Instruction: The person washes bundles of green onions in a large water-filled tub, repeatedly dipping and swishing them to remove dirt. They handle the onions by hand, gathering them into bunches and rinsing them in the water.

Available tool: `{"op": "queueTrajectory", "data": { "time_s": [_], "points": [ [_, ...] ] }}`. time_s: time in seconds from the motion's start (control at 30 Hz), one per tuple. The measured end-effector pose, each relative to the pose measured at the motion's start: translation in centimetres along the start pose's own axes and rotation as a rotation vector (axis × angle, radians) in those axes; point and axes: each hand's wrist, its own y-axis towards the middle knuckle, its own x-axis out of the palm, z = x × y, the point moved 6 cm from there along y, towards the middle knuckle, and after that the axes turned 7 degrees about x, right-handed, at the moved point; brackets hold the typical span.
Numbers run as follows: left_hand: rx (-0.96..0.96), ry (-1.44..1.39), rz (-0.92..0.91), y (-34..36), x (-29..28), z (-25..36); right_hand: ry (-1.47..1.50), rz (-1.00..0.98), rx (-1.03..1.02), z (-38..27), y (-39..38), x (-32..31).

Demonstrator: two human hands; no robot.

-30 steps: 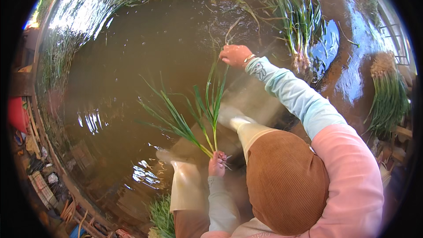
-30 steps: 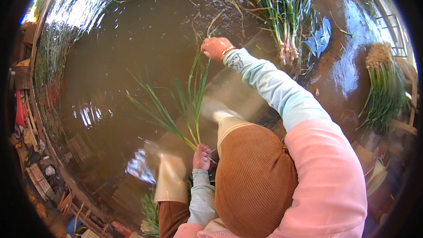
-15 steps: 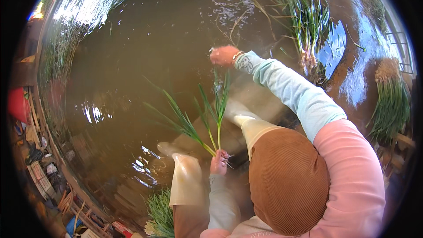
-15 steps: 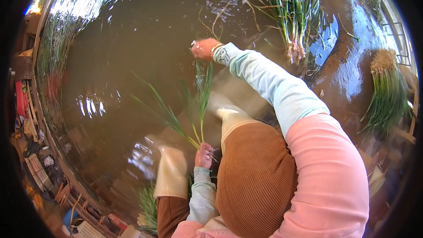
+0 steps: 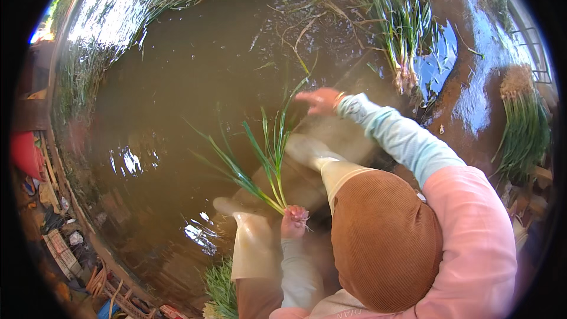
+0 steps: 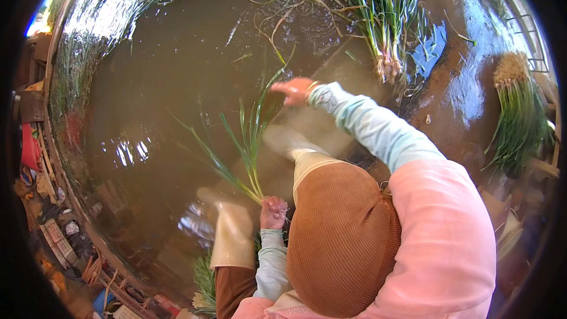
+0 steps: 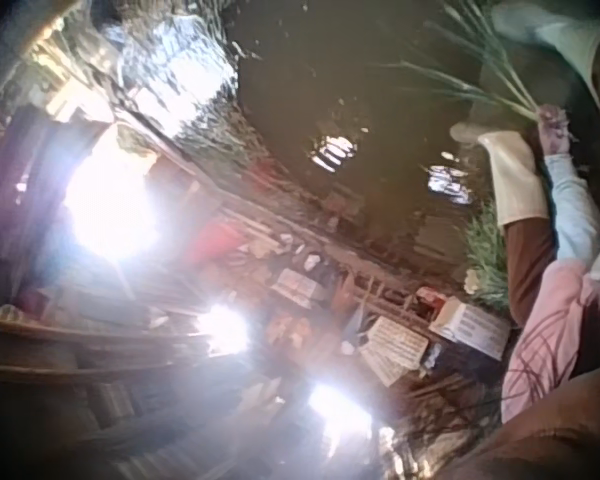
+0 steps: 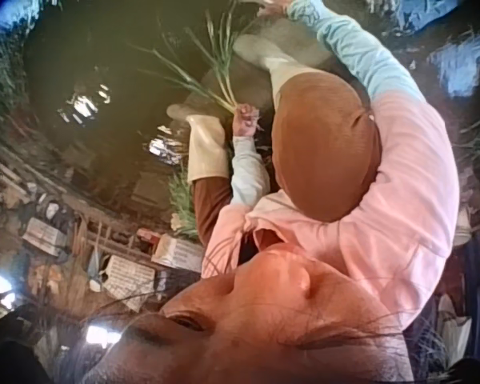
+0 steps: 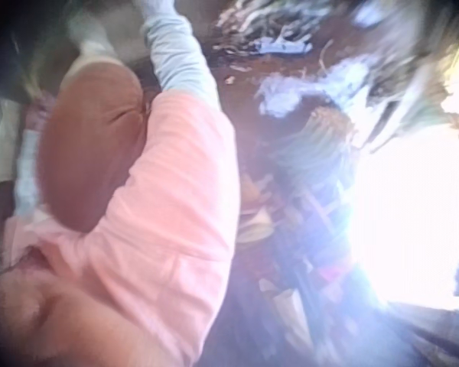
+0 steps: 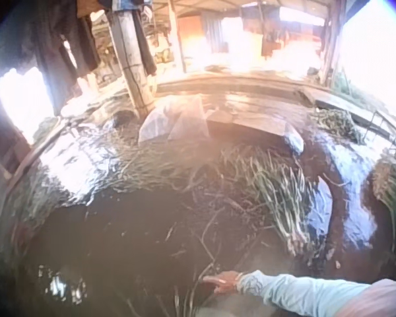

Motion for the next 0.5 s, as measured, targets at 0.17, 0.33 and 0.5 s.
{"op": "queueTrajectory", "data": {
  "time_s": [0.17,0.33,0.5],
  "points": [
    [0.005,0.021,0.051,-0.8,-0.1,0.4,0.028,-0.124,0.018,-3.0,4.2,5.3],
    [-0.029,0.045,0.098,-1.2,-1.1,0.9,-0.573,0.295,-0.016,-0.7,5.6,-1.2],
    [-0.026,0.046,0.121,-1.2,-2.3,0.0,-0.530,0.671,0.438,4.3,2.6,-10.3]
  ]
}}
